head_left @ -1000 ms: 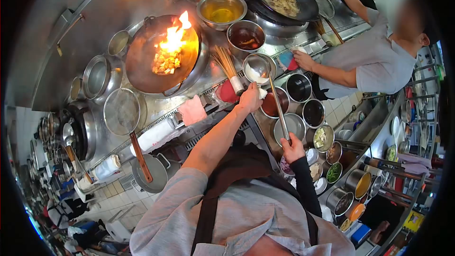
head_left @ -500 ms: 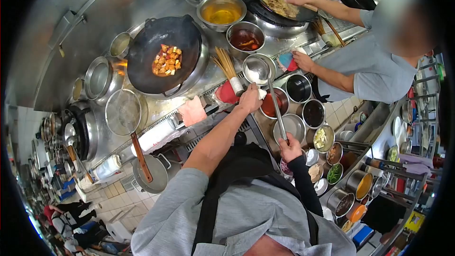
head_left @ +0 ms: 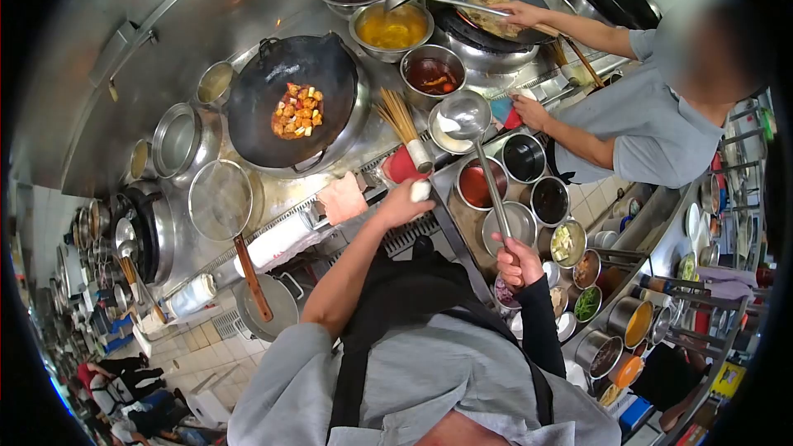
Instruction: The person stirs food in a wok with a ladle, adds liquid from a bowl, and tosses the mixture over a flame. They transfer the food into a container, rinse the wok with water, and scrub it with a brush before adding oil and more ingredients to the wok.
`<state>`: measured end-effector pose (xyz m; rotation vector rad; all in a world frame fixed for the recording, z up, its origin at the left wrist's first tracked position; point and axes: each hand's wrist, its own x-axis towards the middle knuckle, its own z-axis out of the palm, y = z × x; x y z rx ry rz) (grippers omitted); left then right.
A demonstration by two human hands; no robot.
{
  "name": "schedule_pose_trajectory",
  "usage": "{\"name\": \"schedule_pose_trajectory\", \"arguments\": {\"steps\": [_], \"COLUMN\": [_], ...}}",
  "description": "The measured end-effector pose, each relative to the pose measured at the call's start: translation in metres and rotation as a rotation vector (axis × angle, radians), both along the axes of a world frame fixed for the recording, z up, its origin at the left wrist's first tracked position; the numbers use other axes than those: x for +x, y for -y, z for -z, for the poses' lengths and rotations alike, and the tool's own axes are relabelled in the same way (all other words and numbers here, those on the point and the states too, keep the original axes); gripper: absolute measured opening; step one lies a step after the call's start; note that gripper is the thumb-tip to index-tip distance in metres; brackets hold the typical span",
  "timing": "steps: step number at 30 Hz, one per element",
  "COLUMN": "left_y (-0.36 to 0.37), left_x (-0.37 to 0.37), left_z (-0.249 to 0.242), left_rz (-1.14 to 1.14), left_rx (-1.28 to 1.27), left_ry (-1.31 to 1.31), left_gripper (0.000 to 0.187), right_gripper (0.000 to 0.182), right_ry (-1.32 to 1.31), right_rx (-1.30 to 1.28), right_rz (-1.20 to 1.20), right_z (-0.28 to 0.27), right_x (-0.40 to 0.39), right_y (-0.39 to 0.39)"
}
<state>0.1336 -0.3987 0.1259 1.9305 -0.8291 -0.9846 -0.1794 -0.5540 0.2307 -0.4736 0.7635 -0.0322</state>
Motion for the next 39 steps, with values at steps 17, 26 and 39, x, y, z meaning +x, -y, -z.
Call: {"name": "schedule_pose_trajectory", "arguments": {"steps": [17, 26, 39], "left_y": [-0.276, -0.289, -0.265], "left_x": [0.013, 0.004, 0.001], "left_z": [0.010, 0.001, 0.016], "left_rz": [-0.598, -0.896, -0.984], "left_rx": [-0.006, -0.127, -0.140], "left_ry": [-0.379, -0.443, -0.402], "left_gripper": [0.054, 0.061, 0.048], "right_gripper": [0.028, 0.021, 0.027], "right_ry": [-0.117, 0.027, 0.165], "right_rx": [-0.500, -0.777, -1.233], "right_rz": [-0.188, -0.464, -0.614], "right_z": [-0.053, -0.077, -0.012], "right_x": [0.149, 0.273, 0.337], "right_y": [-0.088, -0.109, -0.077]}}
